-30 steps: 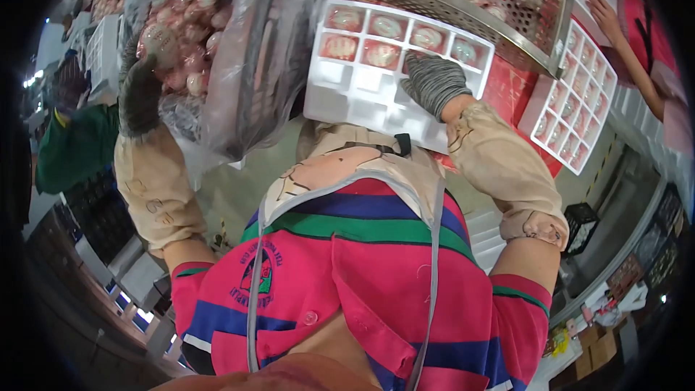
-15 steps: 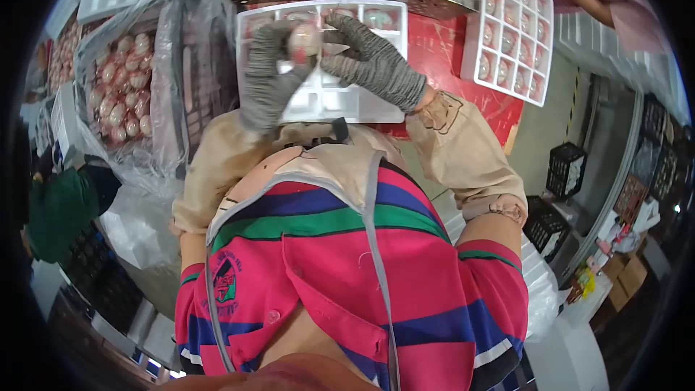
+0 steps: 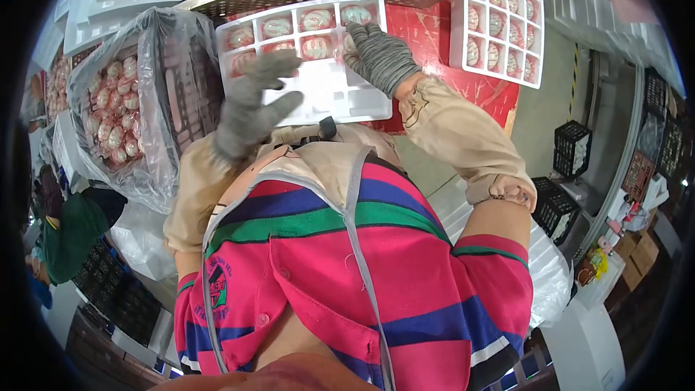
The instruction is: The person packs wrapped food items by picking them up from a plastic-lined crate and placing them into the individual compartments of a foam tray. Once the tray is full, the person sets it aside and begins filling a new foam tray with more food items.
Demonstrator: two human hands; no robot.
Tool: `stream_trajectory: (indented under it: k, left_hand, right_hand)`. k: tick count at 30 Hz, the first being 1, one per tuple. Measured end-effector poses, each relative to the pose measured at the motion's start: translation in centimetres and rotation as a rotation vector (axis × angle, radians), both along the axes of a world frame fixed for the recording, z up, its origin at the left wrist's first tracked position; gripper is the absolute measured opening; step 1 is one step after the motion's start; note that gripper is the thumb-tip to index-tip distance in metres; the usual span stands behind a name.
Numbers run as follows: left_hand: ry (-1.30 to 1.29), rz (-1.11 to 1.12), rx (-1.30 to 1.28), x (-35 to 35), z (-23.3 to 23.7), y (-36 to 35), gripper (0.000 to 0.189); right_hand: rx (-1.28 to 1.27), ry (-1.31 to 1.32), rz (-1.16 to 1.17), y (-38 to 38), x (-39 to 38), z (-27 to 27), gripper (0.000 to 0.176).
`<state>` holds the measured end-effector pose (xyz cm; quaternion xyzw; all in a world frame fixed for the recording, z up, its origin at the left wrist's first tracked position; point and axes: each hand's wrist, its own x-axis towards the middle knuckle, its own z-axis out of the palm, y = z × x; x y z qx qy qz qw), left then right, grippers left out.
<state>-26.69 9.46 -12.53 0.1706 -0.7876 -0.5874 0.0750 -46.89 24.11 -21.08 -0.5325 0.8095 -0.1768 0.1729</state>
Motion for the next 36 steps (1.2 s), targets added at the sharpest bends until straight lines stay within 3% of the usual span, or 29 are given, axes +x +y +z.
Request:
stream_trajectory:
  k: [4, 6, 8, 10, 12, 14, 16, 20, 22, 24, 25, 27, 29, 32, 36]
  left_hand:
    - [0.23, 0.267, 0.13, 4.4, 3.7, -2.5, 0.054]
    - [0.226, 0.288, 0.025, 6.1, 6.5, -4.3, 0.052]
    - [0.245, 0.378, -0.008, 8.4, 8.2, -6.6, 0.05]
    - [0.349, 0.446, -0.033, 10.6, 8.4, -9.3, 0.045]
    - [0.267, 0.524, -0.159, 13.5, 8.0, -12.3, 0.041]
    - [0.165, 0.693, -0.181, 15.9, 7.5, -15.6, 0.037]
    - [0.1, 0.737, -0.263, 18.1, 5.9, -18.9, 0.034]
    - [-0.288, 0.632, -0.425, 21.1, 0.4, -24.6, 0.033]
    - [-0.434, 0.49, -0.645, 21.0, -3.3, -27.2, 0.04]
    - [-0.661, 0.433, -0.726, 18.5, -4.6, -27.5, 0.028]
    - [-0.66, 0.433, -0.724, 17.5, -6.1, -28.3, 0.028]
    - [-0.297, 0.273, -0.719, 15.9, -10.7, -30.5, 0.05]
    - [-0.343, 0.376, -0.699, 14.6, -15.9, -32.2, 0.041]
    - [-0.416, 0.446, -0.684, 12.1, -12.9, -30.5, 0.029]
    - [-0.271, 0.458, -0.279, 12.5, -12.8, -30.8, 0.032]
  right_hand:
    - [0.158, 0.161, 0.107, -1.0, 0.3, 0.7, 0.058]
    - [0.186, 0.219, 0.143, -1.2, 0.2, 0.1, 0.057]
    - [0.018, 0.495, 0.291, -1.2, -0.8, -2.3, 0.056]
    - [-0.001, 0.451, 0.374, -2.0, -1.4, -1.5, 0.05]
    - [0.506, 0.351, 0.399, -3.8, 0.3, 0.5, 0.044]
    - [0.632, 0.33, 0.329, -4.7, 1.3, 1.0, 0.041]
    - [0.243, 0.545, 0.348, -2.0, 1.3, -1.0, 0.033]
    - [0.367, 0.476, 0.39, -2.1, 0.3, -1.5, 0.033]
    - [0.44, 0.454, 0.387, -3.3, 0.6, -1.4, 0.033]
    - [0.551, 0.546, 0.368, -4.3, 1.1, -1.9, 0.026]
    - [0.435, 0.54, 0.412, -3.8, 0.2, -3.6, 0.026]
    - [0.458, 0.524, 0.395, -4.6, 0.4, -3.0, 0.028]
    - [0.482, 0.504, 0.379, -3.9, 0.5, -3.1, 0.033]
    - [0.377, 0.477, 0.314, -2.2, 1.0, -4.5, 0.036]
    - [0.349, 0.377, 0.289, -2.7, 0.7, -2.7, 0.04]
